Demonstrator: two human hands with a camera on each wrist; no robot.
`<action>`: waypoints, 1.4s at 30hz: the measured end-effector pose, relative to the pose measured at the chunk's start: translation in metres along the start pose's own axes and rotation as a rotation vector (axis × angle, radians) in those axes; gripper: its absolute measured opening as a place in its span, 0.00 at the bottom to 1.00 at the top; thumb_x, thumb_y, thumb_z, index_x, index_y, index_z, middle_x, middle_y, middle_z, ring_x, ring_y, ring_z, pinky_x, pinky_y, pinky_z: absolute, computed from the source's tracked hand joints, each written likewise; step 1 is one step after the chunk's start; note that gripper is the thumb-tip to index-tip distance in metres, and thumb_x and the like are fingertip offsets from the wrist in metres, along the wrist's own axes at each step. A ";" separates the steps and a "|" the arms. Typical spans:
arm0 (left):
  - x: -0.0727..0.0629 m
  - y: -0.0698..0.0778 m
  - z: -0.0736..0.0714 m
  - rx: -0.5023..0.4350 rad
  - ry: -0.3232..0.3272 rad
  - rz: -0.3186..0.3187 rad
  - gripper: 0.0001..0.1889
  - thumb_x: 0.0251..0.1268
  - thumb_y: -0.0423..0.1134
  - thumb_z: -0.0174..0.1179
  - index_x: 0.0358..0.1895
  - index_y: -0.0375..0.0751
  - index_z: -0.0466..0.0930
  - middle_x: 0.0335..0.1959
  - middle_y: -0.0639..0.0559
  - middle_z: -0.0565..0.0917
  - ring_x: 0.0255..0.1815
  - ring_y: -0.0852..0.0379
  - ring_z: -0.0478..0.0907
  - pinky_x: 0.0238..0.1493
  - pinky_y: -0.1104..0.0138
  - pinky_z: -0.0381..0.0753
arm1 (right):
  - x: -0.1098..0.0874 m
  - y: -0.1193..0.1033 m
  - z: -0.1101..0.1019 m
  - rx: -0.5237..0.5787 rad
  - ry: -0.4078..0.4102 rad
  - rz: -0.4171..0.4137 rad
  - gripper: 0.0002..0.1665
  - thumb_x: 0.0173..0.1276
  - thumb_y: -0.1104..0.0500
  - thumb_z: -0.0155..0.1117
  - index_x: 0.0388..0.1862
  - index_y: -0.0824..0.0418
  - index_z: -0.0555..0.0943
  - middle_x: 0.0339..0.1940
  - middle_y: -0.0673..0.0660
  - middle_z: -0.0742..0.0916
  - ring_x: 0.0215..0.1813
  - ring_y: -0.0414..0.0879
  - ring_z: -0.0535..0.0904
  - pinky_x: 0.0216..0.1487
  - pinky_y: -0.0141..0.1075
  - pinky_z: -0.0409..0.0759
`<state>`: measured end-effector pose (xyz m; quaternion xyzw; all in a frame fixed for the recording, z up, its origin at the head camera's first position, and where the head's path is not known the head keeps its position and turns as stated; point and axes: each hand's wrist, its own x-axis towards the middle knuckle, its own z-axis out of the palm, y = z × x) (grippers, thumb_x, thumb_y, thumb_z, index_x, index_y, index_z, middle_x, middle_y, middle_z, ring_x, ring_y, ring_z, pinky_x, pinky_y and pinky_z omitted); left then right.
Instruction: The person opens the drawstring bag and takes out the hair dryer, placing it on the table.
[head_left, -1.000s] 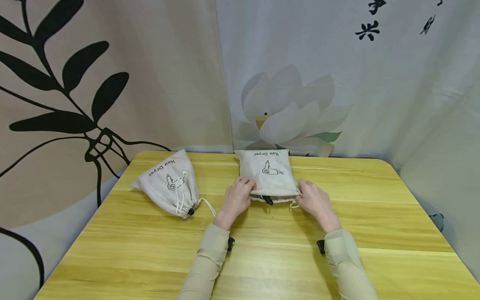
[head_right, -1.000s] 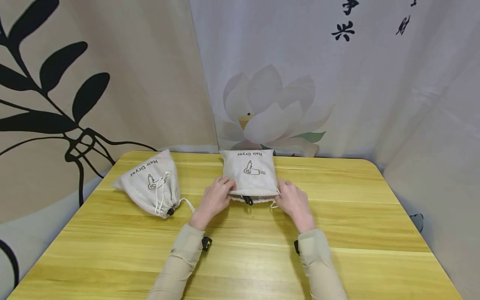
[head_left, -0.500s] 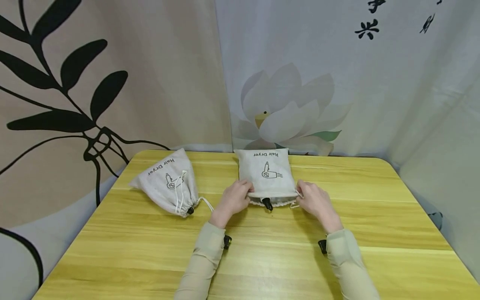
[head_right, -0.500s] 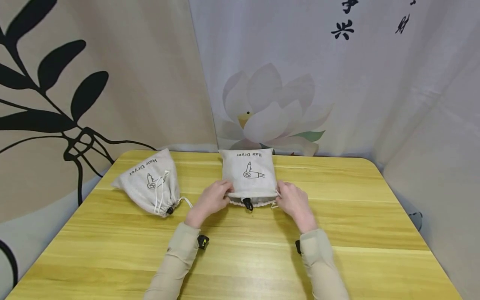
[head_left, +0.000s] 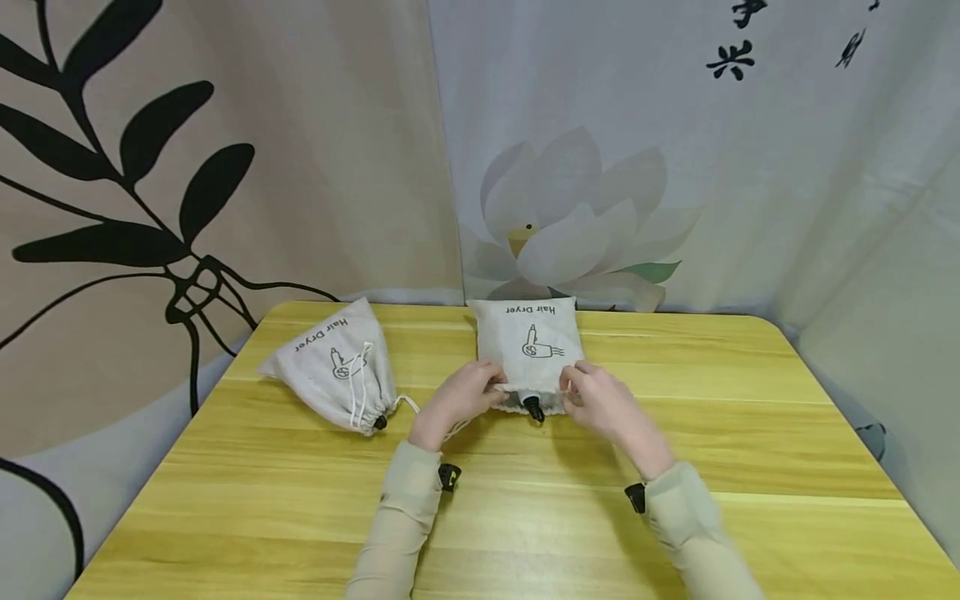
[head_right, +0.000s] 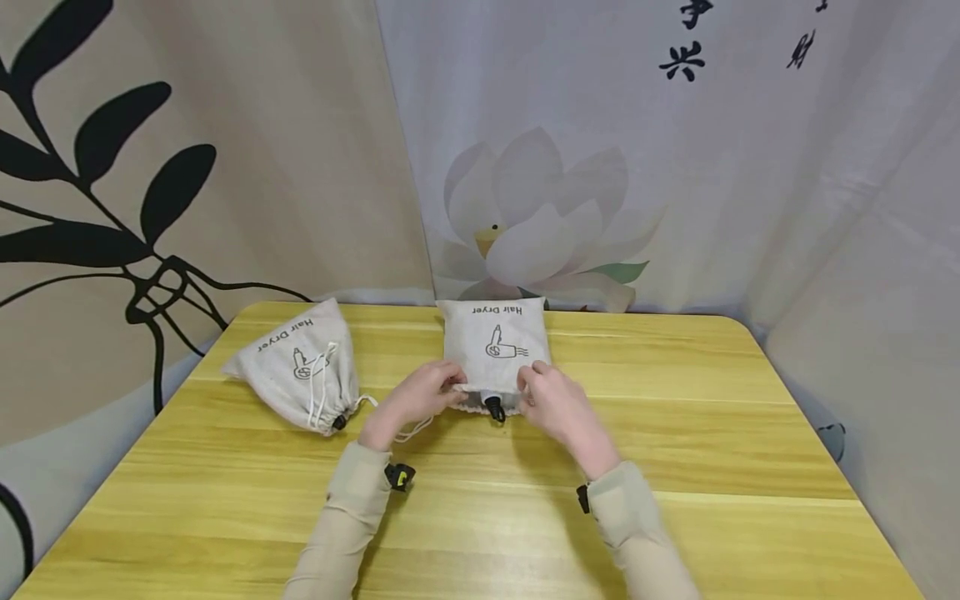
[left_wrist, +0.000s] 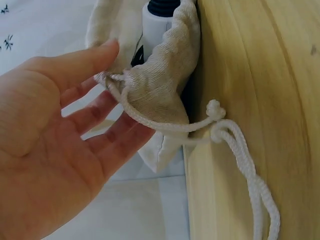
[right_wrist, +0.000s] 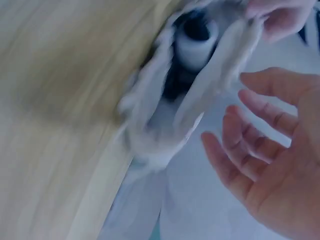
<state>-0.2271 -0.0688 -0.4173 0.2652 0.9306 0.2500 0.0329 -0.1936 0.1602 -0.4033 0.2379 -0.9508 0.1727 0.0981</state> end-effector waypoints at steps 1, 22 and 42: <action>0.000 0.001 0.000 -0.009 0.006 -0.003 0.06 0.63 0.38 0.61 0.39 0.41 0.80 0.36 0.52 0.79 0.35 0.59 0.73 0.41 0.66 0.77 | 0.002 -0.005 0.002 0.022 -0.007 -0.012 0.06 0.53 0.65 0.67 0.31 0.61 0.80 0.26 0.51 0.80 0.27 0.41 0.74 0.28 0.32 0.75; -0.006 0.002 0.003 -0.023 0.094 0.037 0.11 0.55 0.34 0.67 0.41 0.41 0.79 0.40 0.49 0.81 0.42 0.54 0.77 0.48 0.61 0.78 | 0.028 -0.038 0.055 -0.015 -0.016 0.242 0.24 0.58 0.50 0.70 0.39 0.71 0.79 0.32 0.65 0.84 0.34 0.57 0.82 0.33 0.45 0.81; 0.001 0.004 0.009 -0.040 0.081 0.030 0.11 0.54 0.33 0.67 0.41 0.40 0.79 0.37 0.49 0.80 0.37 0.56 0.75 0.42 0.65 0.78 | 0.030 -0.030 0.042 0.008 -0.108 0.295 0.19 0.57 0.55 0.69 0.38 0.70 0.77 0.28 0.58 0.79 0.24 0.47 0.73 0.22 0.35 0.71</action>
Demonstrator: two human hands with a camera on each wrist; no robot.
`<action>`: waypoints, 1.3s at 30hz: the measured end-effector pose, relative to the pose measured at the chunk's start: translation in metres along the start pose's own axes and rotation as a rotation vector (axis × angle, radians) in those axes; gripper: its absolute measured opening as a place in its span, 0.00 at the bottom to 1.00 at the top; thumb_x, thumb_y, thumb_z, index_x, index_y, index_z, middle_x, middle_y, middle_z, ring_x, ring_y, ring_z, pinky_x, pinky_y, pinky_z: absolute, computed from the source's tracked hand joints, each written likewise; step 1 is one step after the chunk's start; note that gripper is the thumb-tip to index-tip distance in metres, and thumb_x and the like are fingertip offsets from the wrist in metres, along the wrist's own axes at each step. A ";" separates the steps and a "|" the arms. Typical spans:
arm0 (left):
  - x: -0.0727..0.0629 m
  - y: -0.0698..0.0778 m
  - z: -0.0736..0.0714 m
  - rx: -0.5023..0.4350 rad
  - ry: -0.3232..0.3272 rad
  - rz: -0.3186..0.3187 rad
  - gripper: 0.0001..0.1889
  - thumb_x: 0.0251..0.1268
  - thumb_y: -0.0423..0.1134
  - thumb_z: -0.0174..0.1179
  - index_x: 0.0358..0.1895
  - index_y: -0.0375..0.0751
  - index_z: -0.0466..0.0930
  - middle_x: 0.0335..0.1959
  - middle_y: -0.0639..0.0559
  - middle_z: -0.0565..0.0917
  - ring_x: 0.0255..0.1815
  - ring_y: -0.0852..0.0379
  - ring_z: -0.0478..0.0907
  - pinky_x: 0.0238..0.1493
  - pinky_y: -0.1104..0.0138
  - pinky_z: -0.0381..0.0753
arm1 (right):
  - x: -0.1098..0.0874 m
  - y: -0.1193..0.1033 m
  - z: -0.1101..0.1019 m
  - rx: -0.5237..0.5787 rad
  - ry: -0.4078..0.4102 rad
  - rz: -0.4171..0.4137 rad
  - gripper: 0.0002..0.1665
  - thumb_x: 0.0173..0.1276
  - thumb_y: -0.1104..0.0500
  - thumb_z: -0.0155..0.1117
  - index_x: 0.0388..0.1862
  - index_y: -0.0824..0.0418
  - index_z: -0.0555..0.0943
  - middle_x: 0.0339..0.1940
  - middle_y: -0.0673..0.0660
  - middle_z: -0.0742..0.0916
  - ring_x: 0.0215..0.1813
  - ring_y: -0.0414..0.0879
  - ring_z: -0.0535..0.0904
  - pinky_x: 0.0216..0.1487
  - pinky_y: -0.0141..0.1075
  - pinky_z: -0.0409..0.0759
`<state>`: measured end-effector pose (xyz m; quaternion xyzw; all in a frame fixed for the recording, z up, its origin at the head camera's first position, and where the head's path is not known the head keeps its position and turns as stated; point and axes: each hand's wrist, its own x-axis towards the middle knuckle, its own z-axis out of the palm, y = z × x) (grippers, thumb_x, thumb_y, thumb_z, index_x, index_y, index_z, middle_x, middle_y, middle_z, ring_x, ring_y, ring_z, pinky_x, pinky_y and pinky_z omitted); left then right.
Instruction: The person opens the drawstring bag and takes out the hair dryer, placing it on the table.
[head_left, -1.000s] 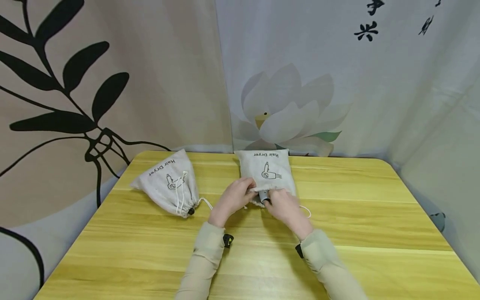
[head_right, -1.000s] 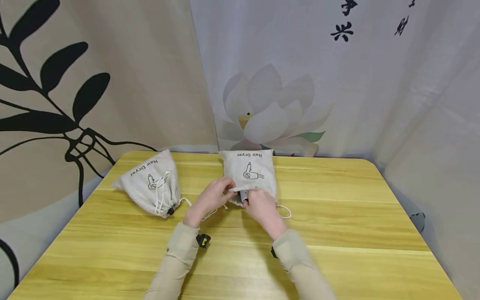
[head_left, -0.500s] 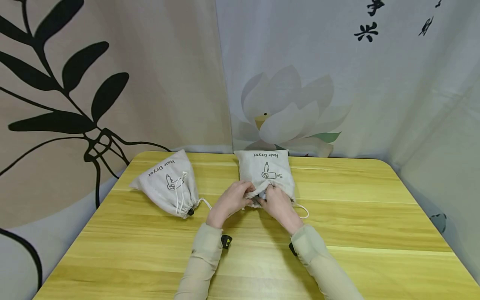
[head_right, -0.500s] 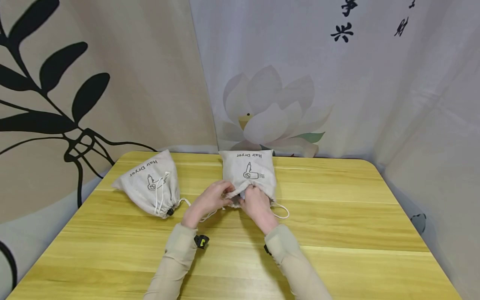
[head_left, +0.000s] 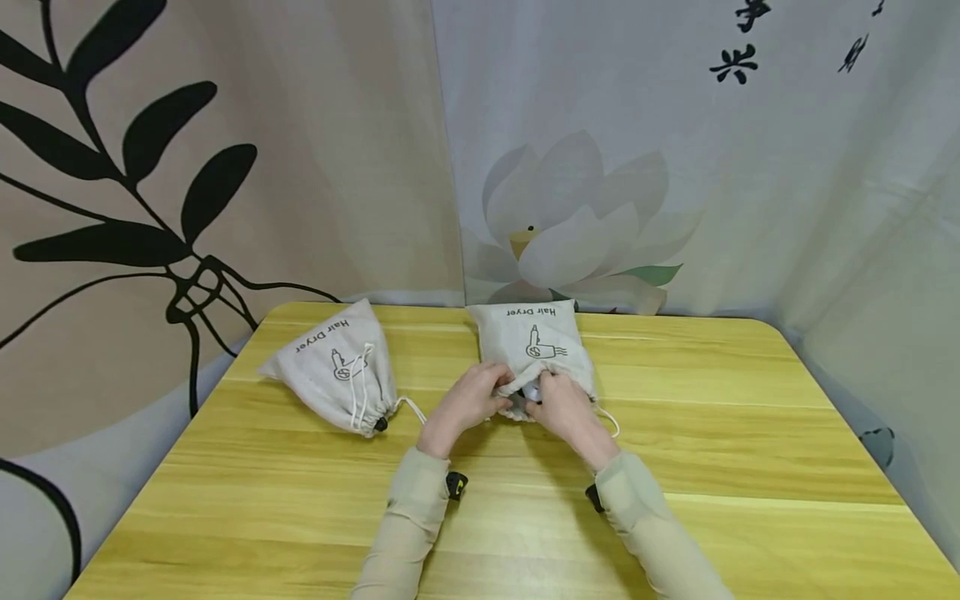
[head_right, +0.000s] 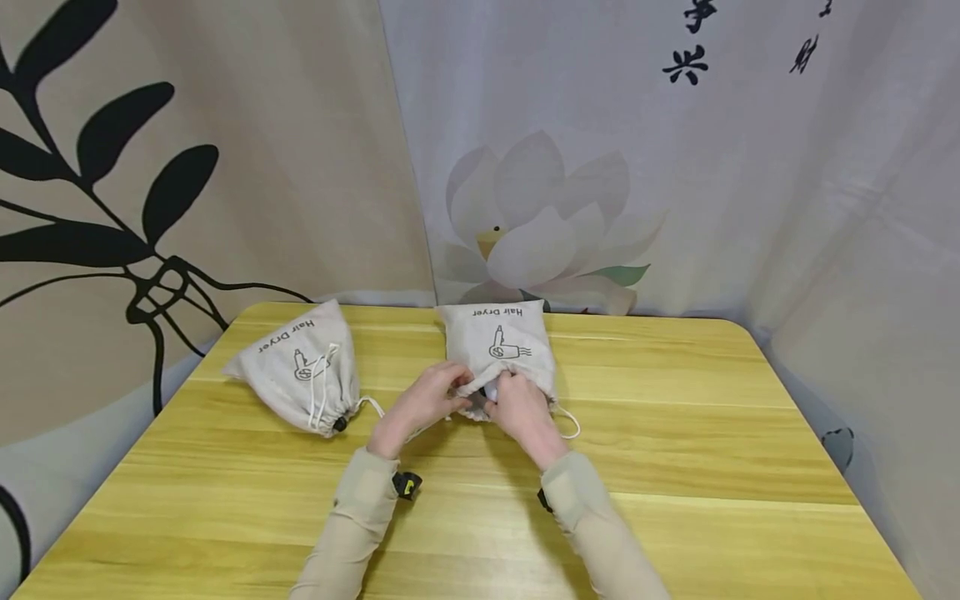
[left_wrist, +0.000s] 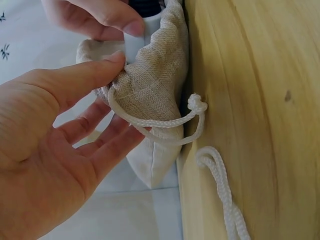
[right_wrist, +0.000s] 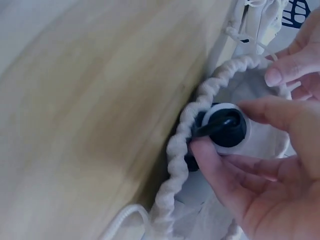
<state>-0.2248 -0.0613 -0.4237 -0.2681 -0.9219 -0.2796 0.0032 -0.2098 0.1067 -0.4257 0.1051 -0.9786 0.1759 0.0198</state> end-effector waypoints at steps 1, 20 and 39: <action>0.000 0.000 0.000 0.001 -0.001 0.004 0.11 0.54 0.33 0.67 0.41 0.40 0.79 0.36 0.50 0.80 0.36 0.57 0.74 0.41 0.65 0.77 | -0.001 0.001 -0.001 -0.002 -0.002 -0.006 0.20 0.57 0.55 0.69 0.39 0.70 0.77 0.30 0.59 0.80 0.24 0.46 0.72 0.22 0.35 0.71; 0.005 -0.022 -0.015 0.076 0.159 -0.040 0.13 0.62 0.40 0.62 0.49 0.41 0.78 0.48 0.47 0.78 0.47 0.51 0.77 0.45 0.62 0.81 | -0.019 0.050 -0.024 0.057 -0.097 -0.250 0.21 0.55 0.58 0.69 0.45 0.68 0.78 0.34 0.56 0.83 0.32 0.44 0.75 0.33 0.36 0.76; 0.002 -0.043 -0.019 0.221 0.147 -0.130 0.21 0.55 0.25 0.61 0.55 0.39 0.76 0.49 0.42 0.83 0.44 0.45 0.83 0.41 0.58 0.84 | -0.022 0.084 -0.041 0.028 -0.190 -0.337 0.20 0.54 0.62 0.68 0.46 0.65 0.76 0.45 0.62 0.84 0.44 0.51 0.79 0.47 0.45 0.79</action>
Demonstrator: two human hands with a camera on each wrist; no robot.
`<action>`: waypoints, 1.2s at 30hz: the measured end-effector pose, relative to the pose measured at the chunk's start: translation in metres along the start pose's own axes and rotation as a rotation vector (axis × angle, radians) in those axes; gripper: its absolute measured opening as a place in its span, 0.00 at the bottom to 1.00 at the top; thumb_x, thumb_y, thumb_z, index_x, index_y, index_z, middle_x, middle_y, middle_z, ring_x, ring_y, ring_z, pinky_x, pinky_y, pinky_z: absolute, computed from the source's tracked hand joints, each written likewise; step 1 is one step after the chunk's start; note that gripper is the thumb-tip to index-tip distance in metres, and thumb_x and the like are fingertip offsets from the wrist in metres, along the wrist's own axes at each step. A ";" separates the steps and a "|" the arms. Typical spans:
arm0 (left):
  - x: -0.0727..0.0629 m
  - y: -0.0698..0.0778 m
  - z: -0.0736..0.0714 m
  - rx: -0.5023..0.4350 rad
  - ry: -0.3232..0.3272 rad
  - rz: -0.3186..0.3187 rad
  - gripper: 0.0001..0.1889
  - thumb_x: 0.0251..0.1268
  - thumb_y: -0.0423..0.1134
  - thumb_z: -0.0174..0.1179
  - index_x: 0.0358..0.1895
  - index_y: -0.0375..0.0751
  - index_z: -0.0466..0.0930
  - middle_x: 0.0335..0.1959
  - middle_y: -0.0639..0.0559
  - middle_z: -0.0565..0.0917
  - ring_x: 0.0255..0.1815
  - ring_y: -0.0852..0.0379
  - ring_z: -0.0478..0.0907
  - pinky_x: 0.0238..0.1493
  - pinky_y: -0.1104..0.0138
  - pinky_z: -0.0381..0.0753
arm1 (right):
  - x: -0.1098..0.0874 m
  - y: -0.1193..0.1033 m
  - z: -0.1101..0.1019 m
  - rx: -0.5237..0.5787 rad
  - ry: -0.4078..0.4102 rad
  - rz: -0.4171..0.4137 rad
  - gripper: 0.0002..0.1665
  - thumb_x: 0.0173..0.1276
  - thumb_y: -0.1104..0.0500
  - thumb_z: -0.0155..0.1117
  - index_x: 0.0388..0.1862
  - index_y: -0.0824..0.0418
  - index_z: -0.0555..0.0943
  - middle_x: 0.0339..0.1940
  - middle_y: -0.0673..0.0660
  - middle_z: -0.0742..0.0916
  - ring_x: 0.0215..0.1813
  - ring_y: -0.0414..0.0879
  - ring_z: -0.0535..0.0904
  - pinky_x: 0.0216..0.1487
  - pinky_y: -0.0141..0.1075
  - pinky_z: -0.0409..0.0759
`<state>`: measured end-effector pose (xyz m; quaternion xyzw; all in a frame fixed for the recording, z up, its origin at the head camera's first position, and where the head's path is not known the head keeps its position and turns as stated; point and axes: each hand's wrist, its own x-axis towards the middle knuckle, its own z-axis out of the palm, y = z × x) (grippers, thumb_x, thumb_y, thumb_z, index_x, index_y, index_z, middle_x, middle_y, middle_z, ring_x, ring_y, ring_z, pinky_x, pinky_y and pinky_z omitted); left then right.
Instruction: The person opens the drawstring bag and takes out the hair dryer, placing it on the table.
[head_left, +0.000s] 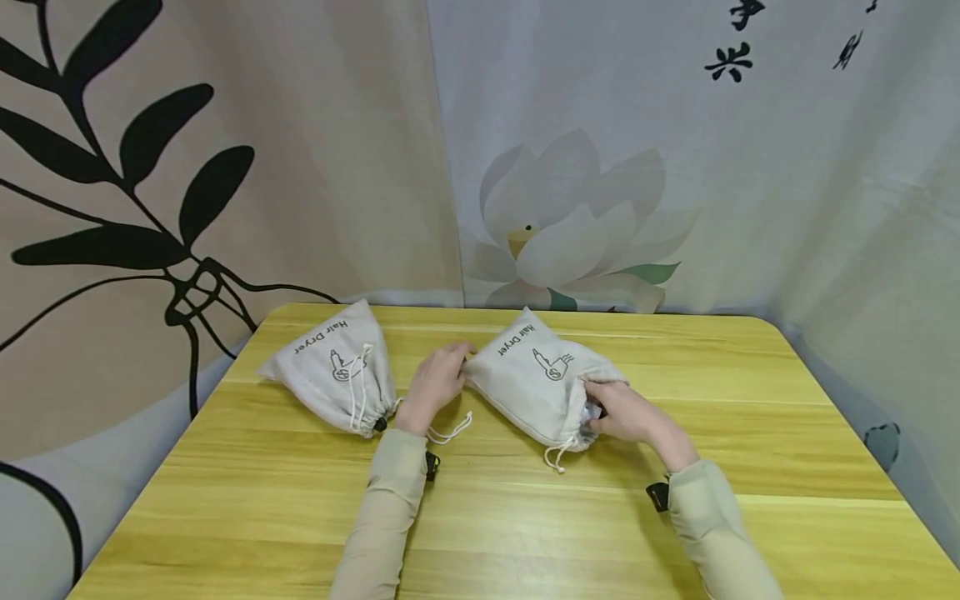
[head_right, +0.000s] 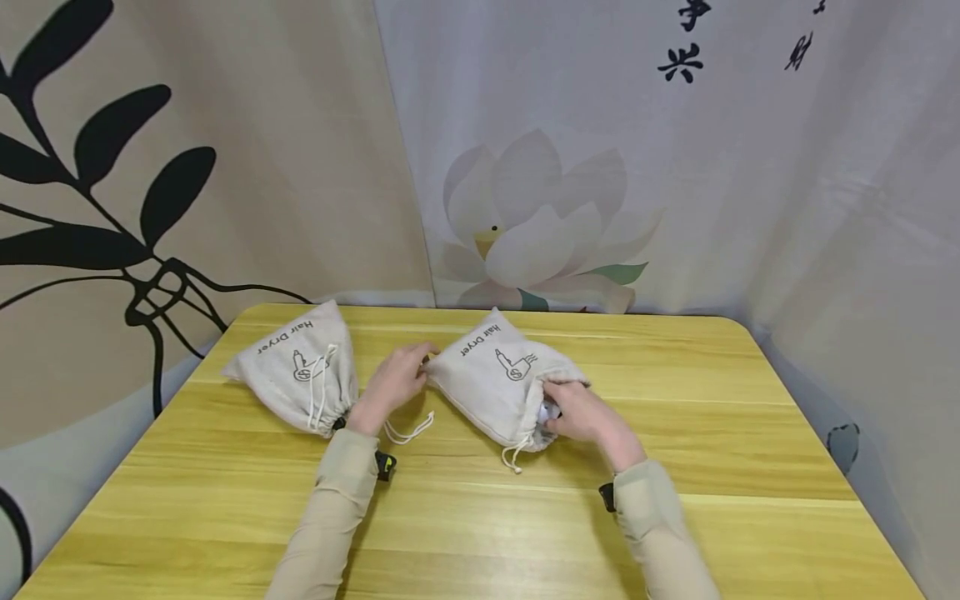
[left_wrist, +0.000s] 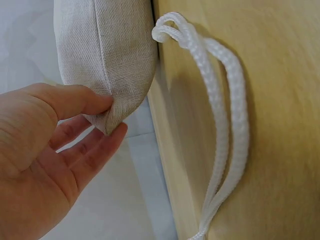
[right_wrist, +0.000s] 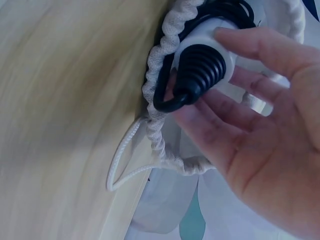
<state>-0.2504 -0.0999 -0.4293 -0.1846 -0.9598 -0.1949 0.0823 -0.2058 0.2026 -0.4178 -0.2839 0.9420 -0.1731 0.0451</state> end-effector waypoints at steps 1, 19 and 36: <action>0.000 0.000 -0.001 0.000 -0.006 0.002 0.22 0.55 0.24 0.61 0.55 0.40 0.76 0.50 0.42 0.83 0.44 0.45 0.83 0.41 0.58 0.83 | 0.000 0.001 0.000 0.001 -0.002 -0.002 0.19 0.54 0.63 0.68 0.45 0.64 0.76 0.44 0.61 0.84 0.43 0.49 0.78 0.46 0.44 0.78; -0.005 -0.003 -0.004 -0.052 -0.038 0.004 0.22 0.54 0.24 0.62 0.54 0.41 0.77 0.48 0.42 0.83 0.45 0.47 0.82 0.45 0.58 0.83 | -0.010 0.009 -0.010 0.034 -0.064 0.015 0.20 0.56 0.64 0.68 0.48 0.62 0.76 0.42 0.58 0.84 0.42 0.48 0.78 0.44 0.42 0.78; -0.008 -0.009 -0.008 -0.081 -0.092 -0.015 0.20 0.57 0.25 0.60 0.54 0.41 0.77 0.51 0.41 0.82 0.48 0.46 0.81 0.49 0.58 0.82 | -0.021 0.019 -0.017 0.027 -0.073 0.030 0.19 0.58 0.65 0.67 0.49 0.62 0.77 0.44 0.59 0.85 0.44 0.50 0.81 0.43 0.42 0.78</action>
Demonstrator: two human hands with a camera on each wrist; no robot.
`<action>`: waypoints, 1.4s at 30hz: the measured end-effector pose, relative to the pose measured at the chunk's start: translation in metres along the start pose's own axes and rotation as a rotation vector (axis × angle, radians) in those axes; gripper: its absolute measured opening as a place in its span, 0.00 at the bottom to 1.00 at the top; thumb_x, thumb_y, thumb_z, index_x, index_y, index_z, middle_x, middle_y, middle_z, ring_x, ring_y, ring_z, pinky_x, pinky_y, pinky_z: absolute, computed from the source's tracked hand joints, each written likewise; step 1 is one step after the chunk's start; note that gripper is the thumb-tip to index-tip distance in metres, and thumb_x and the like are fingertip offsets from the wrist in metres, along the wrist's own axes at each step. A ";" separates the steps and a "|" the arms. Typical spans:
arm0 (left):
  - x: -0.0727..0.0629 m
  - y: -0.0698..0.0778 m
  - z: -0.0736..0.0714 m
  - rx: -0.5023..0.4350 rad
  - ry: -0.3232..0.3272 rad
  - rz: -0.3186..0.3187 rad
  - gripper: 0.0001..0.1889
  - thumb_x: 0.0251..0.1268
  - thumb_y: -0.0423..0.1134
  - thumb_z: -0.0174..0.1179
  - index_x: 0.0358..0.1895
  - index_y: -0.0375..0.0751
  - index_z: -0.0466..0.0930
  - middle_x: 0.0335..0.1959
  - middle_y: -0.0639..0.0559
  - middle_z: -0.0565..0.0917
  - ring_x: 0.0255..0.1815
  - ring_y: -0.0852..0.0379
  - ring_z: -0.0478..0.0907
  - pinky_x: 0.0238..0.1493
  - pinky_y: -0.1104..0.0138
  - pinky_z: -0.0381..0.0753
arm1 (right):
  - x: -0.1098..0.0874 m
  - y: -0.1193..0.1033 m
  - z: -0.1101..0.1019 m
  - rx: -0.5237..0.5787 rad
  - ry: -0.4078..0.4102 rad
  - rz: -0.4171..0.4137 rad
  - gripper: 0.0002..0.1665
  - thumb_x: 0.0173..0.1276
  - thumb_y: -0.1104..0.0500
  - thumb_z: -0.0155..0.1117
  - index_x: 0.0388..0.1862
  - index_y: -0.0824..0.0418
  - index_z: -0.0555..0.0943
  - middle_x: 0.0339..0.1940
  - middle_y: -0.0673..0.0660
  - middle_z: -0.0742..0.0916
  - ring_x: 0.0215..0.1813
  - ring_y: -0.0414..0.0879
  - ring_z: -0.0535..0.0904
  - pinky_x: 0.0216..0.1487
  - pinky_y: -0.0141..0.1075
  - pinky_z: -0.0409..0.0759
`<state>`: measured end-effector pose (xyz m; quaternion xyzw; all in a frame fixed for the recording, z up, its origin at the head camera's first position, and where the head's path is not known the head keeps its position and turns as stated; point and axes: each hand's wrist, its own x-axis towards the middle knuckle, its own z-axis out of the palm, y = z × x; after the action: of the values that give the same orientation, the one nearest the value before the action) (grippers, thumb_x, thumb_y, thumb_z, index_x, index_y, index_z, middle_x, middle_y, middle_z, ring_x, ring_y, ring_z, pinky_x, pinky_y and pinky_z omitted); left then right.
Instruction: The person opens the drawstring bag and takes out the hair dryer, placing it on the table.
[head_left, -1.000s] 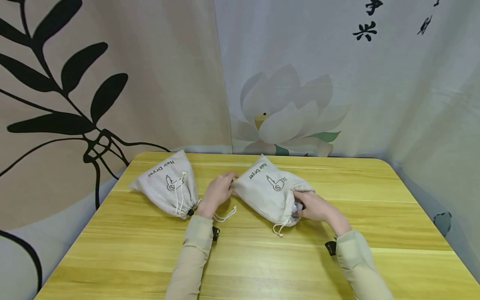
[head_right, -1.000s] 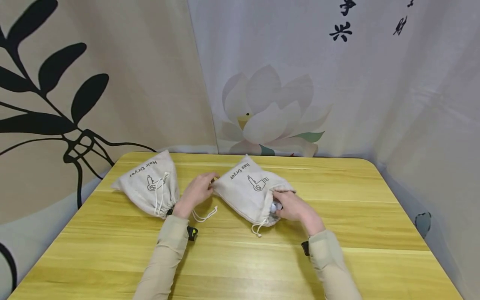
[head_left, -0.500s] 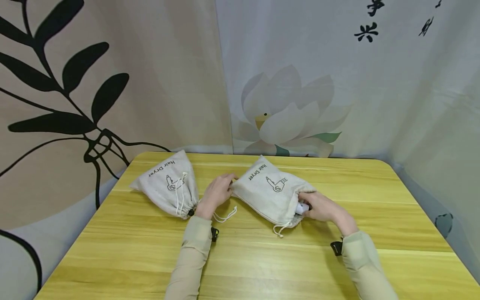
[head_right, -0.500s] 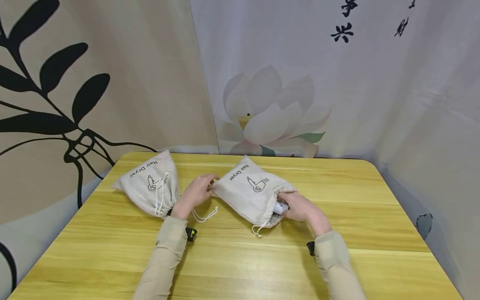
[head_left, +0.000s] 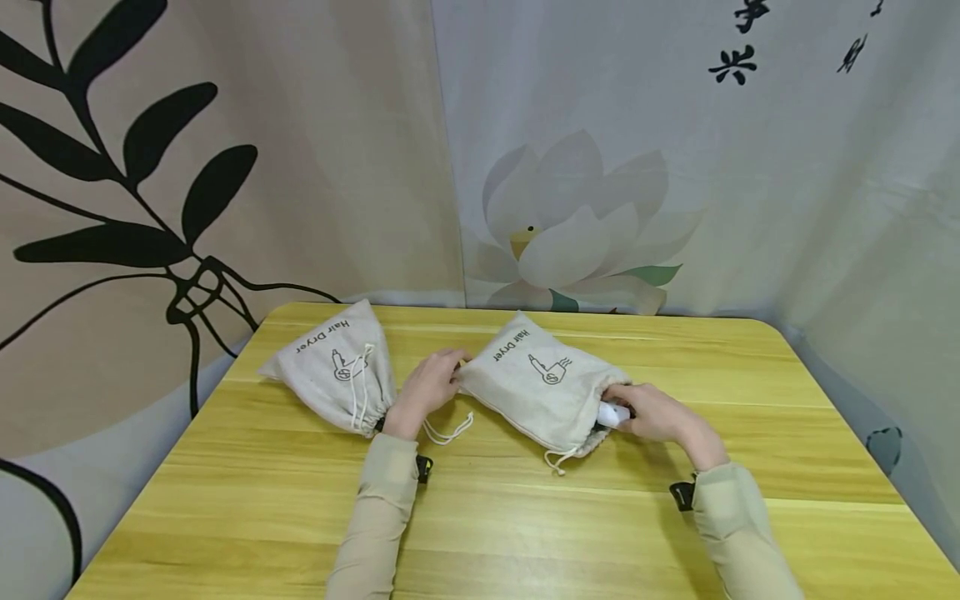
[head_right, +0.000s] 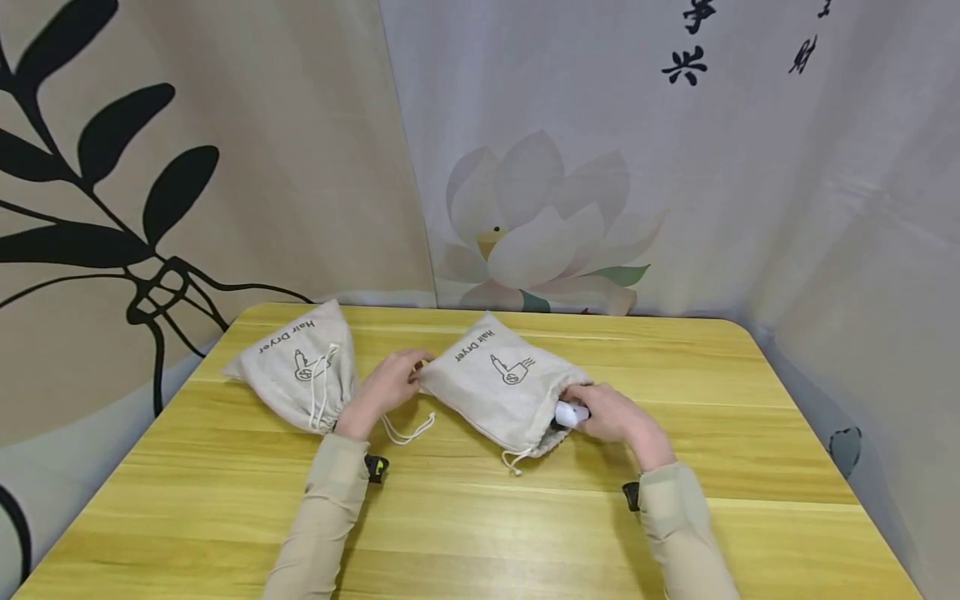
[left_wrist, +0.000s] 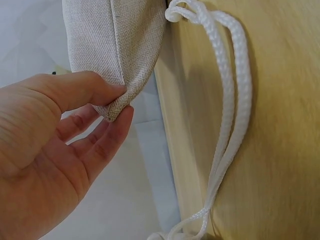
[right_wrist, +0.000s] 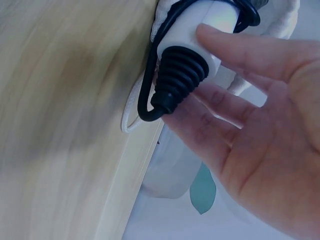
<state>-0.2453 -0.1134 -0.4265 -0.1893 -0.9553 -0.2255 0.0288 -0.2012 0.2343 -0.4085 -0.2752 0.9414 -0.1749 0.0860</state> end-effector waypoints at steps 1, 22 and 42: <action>0.000 0.000 -0.001 0.001 0.000 0.005 0.20 0.57 0.24 0.60 0.54 0.40 0.77 0.51 0.41 0.82 0.48 0.46 0.81 0.49 0.58 0.82 | 0.000 0.000 0.000 0.003 -0.001 0.002 0.19 0.58 0.66 0.67 0.49 0.62 0.77 0.44 0.60 0.85 0.44 0.51 0.81 0.44 0.42 0.78; -0.007 -0.004 -0.010 -0.052 -0.026 0.036 0.18 0.53 0.22 0.60 0.49 0.35 0.78 0.46 0.38 0.83 0.45 0.45 0.80 0.49 0.57 0.81 | -0.004 0.010 -0.002 0.036 -0.010 0.013 0.20 0.58 0.67 0.65 0.50 0.61 0.78 0.46 0.60 0.85 0.48 0.54 0.81 0.46 0.45 0.79; -0.005 0.001 -0.006 0.025 -0.110 -0.020 0.19 0.55 0.24 0.60 0.52 0.37 0.77 0.49 0.41 0.82 0.51 0.45 0.79 0.56 0.56 0.78 | -0.006 -0.002 -0.001 0.010 -0.017 0.093 0.26 0.54 0.65 0.66 0.54 0.64 0.74 0.54 0.64 0.81 0.54 0.58 0.78 0.54 0.53 0.77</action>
<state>-0.2402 -0.1169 -0.4214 -0.1913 -0.9600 -0.2032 -0.0236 -0.1955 0.2361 -0.4067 -0.2319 0.9516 -0.1733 0.1035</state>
